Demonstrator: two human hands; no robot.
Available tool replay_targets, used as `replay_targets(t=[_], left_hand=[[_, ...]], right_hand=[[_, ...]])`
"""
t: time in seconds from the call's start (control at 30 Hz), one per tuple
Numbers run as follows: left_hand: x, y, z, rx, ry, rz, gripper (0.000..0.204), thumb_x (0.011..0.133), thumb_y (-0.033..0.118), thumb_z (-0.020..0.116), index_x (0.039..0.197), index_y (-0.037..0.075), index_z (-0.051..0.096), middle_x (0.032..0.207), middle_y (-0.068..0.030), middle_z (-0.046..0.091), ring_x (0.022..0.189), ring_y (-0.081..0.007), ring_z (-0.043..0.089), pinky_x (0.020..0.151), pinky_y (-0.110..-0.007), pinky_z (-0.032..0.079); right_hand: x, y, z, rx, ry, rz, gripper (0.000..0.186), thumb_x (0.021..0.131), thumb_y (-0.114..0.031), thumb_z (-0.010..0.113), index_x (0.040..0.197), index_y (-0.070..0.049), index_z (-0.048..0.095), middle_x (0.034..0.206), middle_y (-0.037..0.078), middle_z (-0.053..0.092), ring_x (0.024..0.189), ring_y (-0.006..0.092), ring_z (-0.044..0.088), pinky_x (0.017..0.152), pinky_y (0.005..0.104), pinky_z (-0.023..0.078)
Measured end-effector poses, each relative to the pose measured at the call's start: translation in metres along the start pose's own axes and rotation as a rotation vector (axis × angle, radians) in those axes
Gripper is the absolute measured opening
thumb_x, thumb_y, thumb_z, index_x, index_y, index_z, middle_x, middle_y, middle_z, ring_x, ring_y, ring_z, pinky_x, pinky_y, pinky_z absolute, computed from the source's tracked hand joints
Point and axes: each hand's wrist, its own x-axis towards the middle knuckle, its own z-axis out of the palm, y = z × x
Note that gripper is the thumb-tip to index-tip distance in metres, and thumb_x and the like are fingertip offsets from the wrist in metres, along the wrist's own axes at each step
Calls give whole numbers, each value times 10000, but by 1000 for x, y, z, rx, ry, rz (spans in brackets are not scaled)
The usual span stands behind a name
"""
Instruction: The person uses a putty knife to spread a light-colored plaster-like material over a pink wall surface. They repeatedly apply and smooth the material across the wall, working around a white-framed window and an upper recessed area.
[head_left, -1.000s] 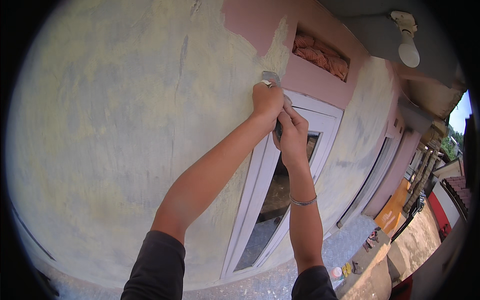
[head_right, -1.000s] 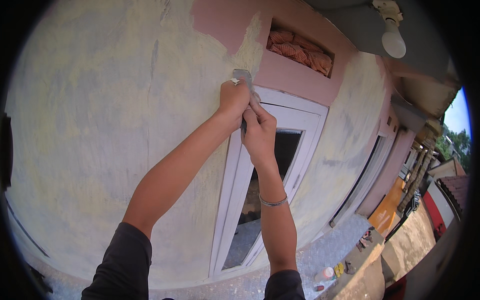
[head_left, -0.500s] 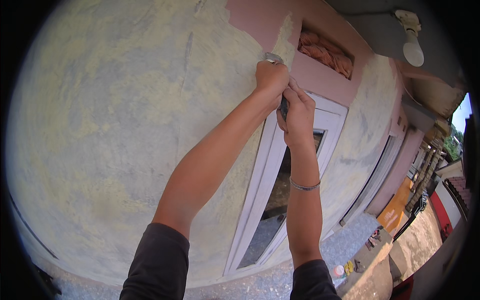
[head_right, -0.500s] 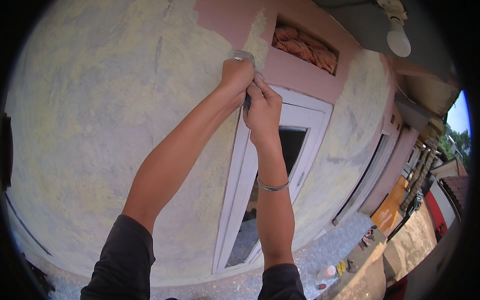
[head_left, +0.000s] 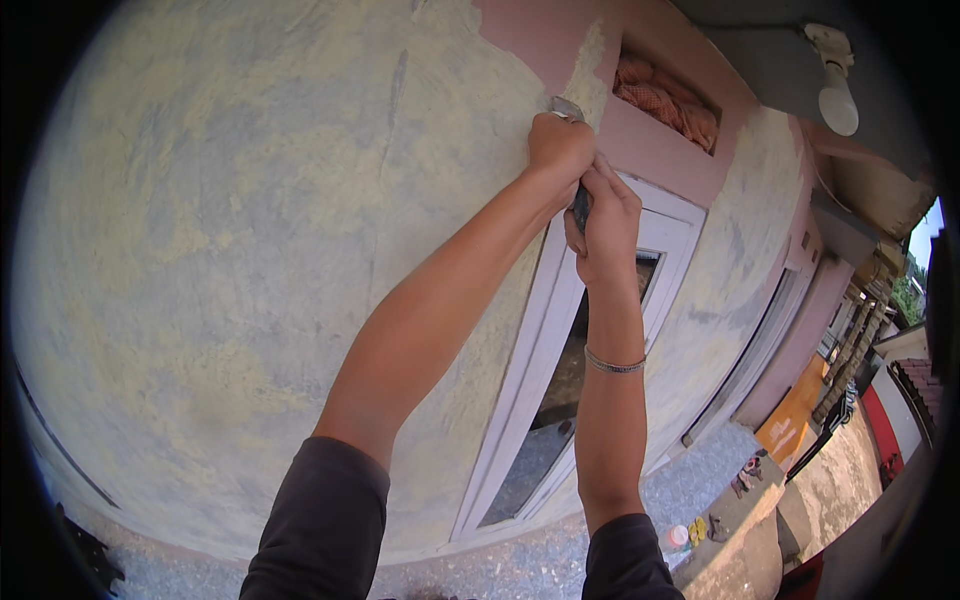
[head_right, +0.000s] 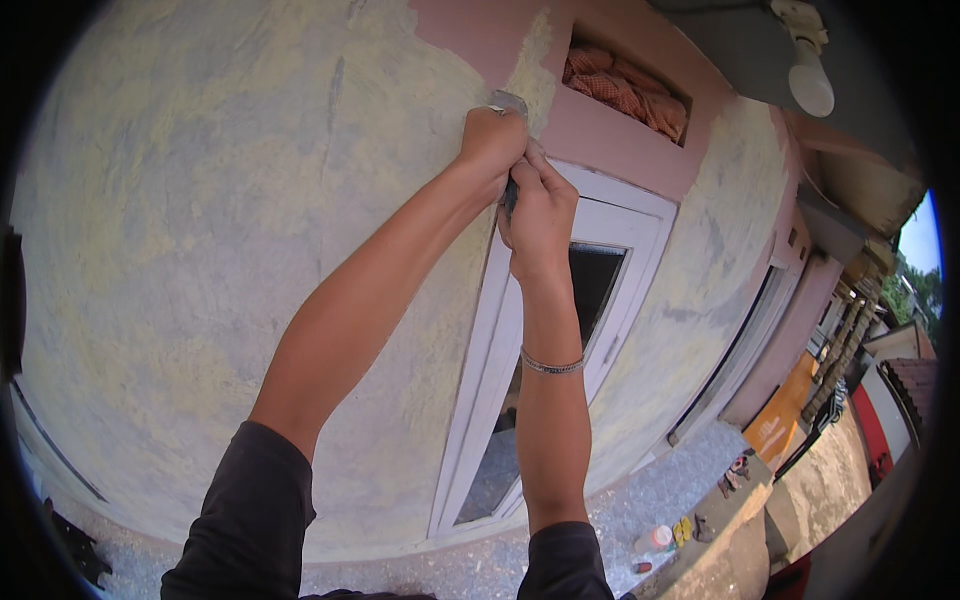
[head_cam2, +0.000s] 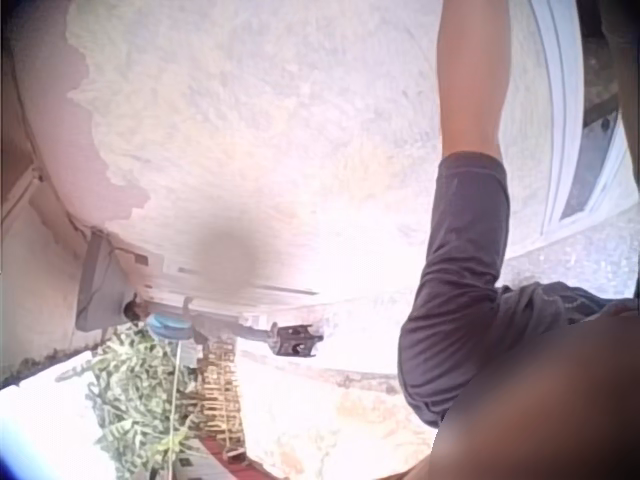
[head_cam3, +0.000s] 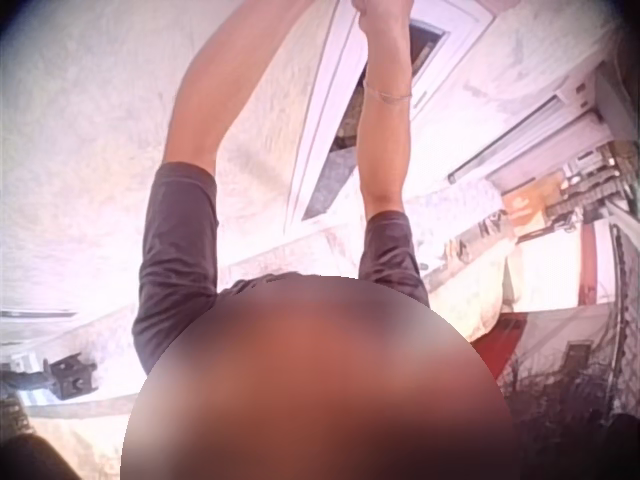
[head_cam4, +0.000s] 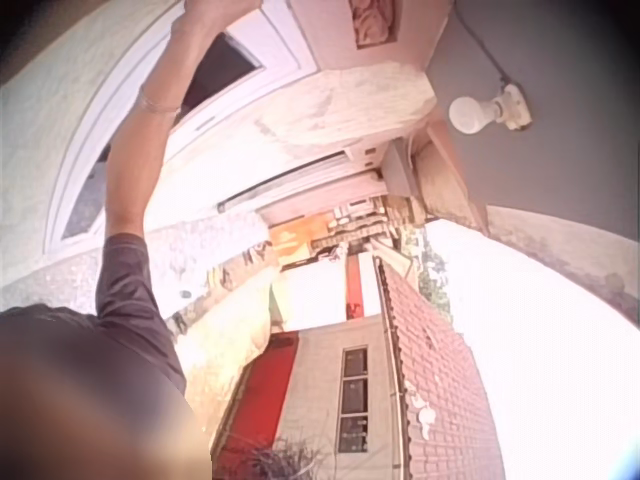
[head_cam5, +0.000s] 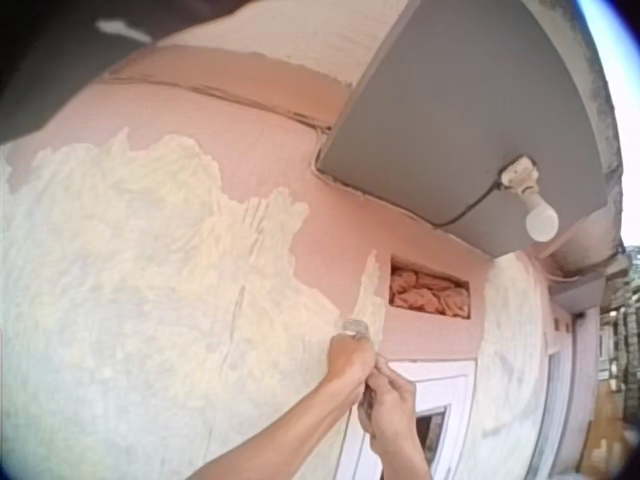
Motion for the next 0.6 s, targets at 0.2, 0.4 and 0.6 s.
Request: replay_targets(t=[0.2,0.4,0.6], left_hand=[[1,-3,10,-20,52,22,223,981,23,498,854,-119,615,763,-233,675,639,-290,682,570,-434,536],[-11,-2,5,-66,-7,48,345,1070,108,453,871,-129,606,748,-247,676,607,-298,670,595,-442,549],[-15,4,2,-97,-12,26,360,1077,121,456,877,-134,611,774,-253,684,644,-304,679,628,-437,562]], right_hand=[[3,-4,-6,-59,-2,-8,394,1037,-103,515,1383,15,664,691,-16,589,377,64,343,355,255,218],[2,-1,-7,-90,5,-44,405,1034,-108,525,1393,5,672,699,-18,593,386,57,338,359,252,222],[1,0,-5,-118,24,-31,388,1031,-111,534,1367,4,691,696,-22,587,414,50,350,366,249,232]])
